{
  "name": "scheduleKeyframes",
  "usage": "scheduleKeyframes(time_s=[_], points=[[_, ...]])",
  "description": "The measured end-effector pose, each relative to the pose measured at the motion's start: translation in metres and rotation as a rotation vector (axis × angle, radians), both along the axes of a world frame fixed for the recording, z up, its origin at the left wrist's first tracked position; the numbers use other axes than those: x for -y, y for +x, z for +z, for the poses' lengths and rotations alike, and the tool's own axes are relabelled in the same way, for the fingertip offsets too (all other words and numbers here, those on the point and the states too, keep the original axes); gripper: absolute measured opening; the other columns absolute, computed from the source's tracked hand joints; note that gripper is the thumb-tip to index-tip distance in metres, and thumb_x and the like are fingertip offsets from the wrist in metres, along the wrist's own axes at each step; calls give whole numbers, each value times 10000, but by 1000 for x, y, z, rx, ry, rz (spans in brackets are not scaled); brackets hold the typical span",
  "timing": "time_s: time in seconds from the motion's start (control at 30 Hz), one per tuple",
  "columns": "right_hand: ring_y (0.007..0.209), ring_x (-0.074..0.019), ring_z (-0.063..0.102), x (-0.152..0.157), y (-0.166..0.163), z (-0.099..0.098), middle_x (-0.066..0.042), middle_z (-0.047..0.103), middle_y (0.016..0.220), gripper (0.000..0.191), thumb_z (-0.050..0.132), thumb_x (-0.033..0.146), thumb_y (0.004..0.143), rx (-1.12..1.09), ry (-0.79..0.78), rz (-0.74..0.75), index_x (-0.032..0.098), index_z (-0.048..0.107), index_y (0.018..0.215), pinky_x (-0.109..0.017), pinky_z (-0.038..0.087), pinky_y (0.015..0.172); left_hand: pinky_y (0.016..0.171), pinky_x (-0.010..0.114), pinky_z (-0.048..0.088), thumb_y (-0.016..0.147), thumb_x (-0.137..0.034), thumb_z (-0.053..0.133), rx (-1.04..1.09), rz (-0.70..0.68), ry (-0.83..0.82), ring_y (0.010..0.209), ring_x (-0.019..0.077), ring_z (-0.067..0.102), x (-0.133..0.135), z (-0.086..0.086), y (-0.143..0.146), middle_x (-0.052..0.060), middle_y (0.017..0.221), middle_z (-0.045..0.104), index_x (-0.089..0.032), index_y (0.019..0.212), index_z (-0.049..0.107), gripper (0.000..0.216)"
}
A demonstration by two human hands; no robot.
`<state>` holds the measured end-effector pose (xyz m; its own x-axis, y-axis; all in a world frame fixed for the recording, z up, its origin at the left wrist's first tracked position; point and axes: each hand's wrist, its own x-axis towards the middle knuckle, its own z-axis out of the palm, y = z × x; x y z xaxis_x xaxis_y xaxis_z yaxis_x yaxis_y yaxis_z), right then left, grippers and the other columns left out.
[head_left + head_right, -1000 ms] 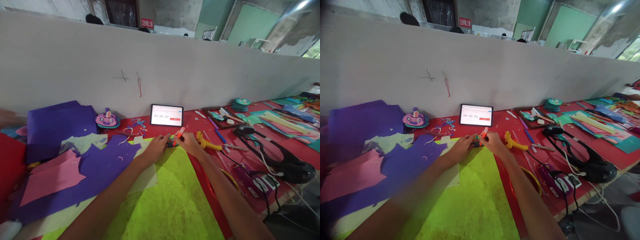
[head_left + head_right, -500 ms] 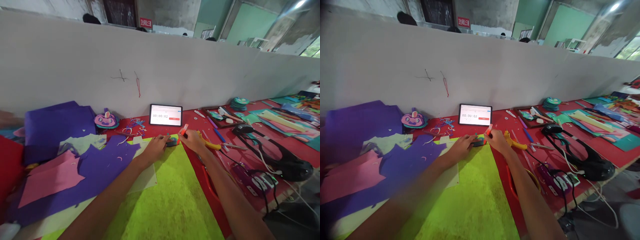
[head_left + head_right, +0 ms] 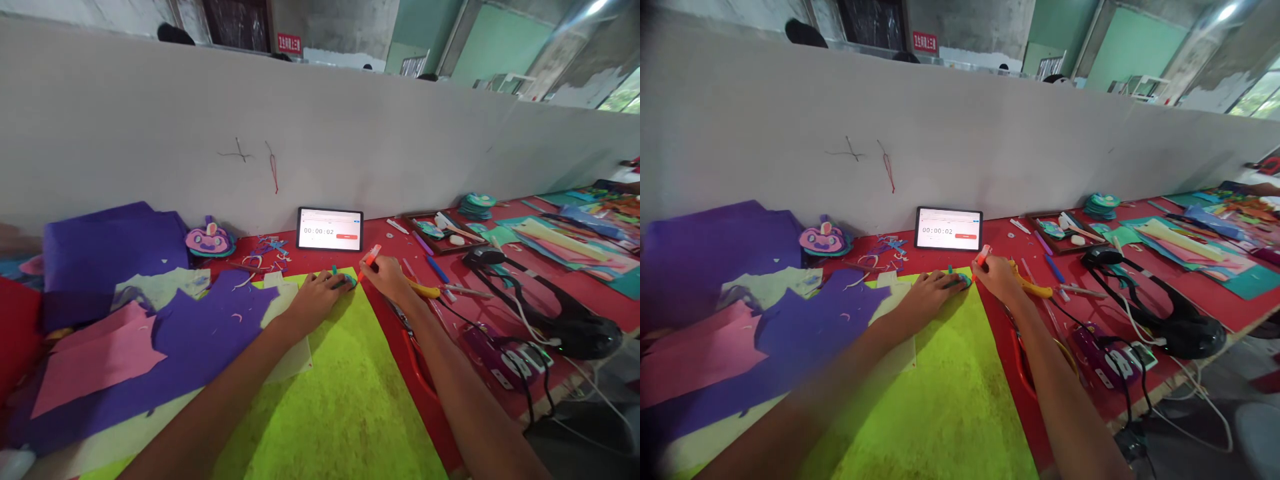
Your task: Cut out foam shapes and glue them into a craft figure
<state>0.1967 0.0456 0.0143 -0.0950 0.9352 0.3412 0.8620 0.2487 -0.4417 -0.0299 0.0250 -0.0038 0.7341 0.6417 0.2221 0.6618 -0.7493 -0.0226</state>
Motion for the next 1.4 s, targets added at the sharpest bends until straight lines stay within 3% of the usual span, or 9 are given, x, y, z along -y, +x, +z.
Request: scheduleKeyframes(time_s=[0.27,0.63,1.13,1.4], points=[[693,-237,671,6,-4,6,-68,701,682,263,543,330,905,-15,-14,59,199,660,709,-302,422,660,927,407,434,1012,-198,449,-31,-3,13,1220,264,544,1,1,3,37,1441,575,-316,1420,525,431],[551,-177,563,6,-10,3,-22,600,567,315,531,354,904,-36,-26,119,197,609,642,-286,354,568,929,402,414,1026,-218,436,-8,2,-7,1236,256,536,-2,-3,2,23,1454,574,-327,1393,554,400],[638,-244,657,4,-2,1,-86,698,647,293,549,350,895,-14,35,21,201,643,661,-320,419,642,908,400,419,1015,-191,440,3,4,-6,1220,252,544,-5,-6,1,7,1456,580,-345,1427,523,448],[599,-201,634,7,-9,2,-55,687,630,280,567,328,896,-3,21,95,204,638,655,-292,408,610,935,395,411,1023,-221,418,5,-5,10,1238,244,536,-4,-7,0,23,1458,570,-339,1413,538,425]])
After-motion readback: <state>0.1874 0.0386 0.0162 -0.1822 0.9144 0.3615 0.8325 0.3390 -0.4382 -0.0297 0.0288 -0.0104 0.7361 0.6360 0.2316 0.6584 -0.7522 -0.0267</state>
